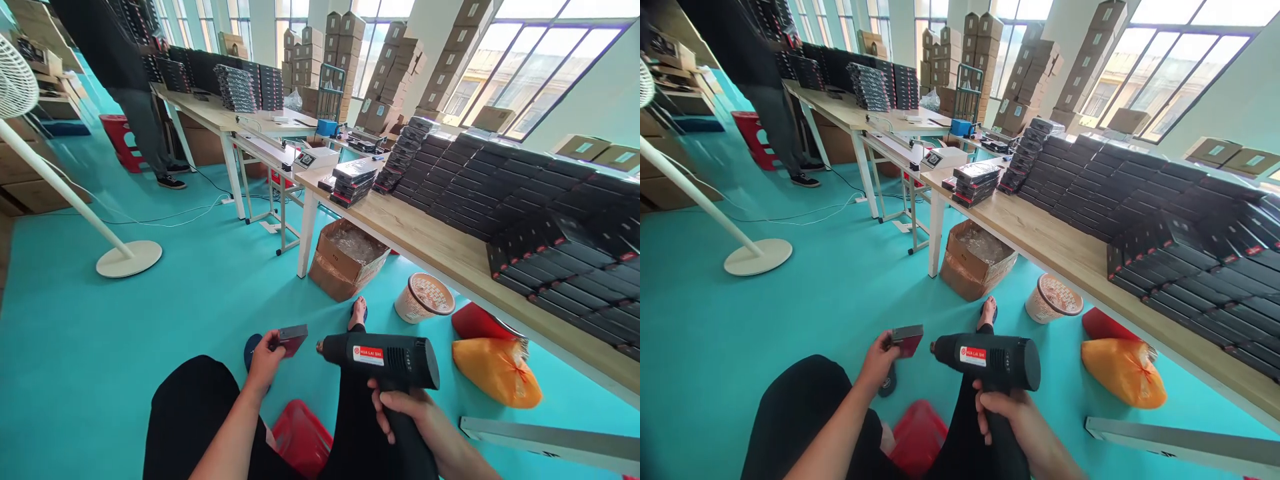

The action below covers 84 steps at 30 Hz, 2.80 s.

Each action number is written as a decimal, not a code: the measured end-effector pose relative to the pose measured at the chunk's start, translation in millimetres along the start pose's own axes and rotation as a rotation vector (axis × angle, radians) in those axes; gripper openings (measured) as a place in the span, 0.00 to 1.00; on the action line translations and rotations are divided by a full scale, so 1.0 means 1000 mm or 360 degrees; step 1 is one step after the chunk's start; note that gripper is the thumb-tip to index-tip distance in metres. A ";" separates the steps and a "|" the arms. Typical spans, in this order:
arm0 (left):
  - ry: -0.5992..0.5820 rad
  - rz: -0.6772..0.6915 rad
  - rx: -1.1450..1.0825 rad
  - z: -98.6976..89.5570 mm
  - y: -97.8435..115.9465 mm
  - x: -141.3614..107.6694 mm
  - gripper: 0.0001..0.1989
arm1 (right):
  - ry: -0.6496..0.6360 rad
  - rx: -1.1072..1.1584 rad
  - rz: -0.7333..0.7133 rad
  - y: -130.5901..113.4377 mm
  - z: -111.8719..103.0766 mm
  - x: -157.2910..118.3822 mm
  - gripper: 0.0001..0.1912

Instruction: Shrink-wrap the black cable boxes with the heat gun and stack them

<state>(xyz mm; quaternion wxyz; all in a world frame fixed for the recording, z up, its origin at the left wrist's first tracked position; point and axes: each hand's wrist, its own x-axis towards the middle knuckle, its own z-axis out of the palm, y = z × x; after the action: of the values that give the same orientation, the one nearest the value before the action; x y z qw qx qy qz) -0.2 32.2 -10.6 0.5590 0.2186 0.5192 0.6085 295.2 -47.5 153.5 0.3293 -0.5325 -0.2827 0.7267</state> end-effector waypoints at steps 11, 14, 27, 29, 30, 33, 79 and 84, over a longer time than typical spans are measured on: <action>0.0015 0.0097 0.0176 0.012 0.012 -0.009 0.21 | -0.0052 -0.0295 -0.0068 -0.023 0.040 0.016 0.19; -0.0046 0.0268 0.0540 0.008 0.008 -0.007 0.19 | -0.0194 -0.0363 0.0003 -0.029 0.047 0.016 0.18; -0.0141 0.0620 0.1223 -0.010 -0.014 0.008 0.20 | 0.0029 -0.0361 -0.0061 -0.037 0.038 0.032 0.15; -0.0127 0.0566 0.1124 -0.011 -0.013 0.007 0.19 | 0.0100 -0.0223 0.0031 -0.039 0.021 0.033 0.16; -0.0121 0.0550 0.1073 -0.011 -0.012 0.007 0.18 | 0.0102 -0.0150 0.0071 -0.040 0.011 0.032 0.16; -0.0094 0.0541 0.0964 -0.012 -0.012 0.008 0.18 | 0.0048 0.0104 0.0162 -0.039 -0.014 0.030 0.17; 0.0048 0.0268 0.0453 -0.004 0.003 0.005 0.11 | -0.0239 -0.0110 -0.0006 -0.036 0.009 0.021 0.18; 0.0080 0.0081 0.0329 -0.004 0.007 0.000 0.16 | -0.0146 -0.0097 -0.0173 -0.047 0.039 0.034 0.18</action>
<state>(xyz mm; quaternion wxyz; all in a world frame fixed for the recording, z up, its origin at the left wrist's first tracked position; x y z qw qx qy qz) -6.3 31.7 -5.7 0.5046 0.2727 0.5873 0.5710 259.2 5.9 180.4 0.3387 -0.4922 -0.3479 0.7225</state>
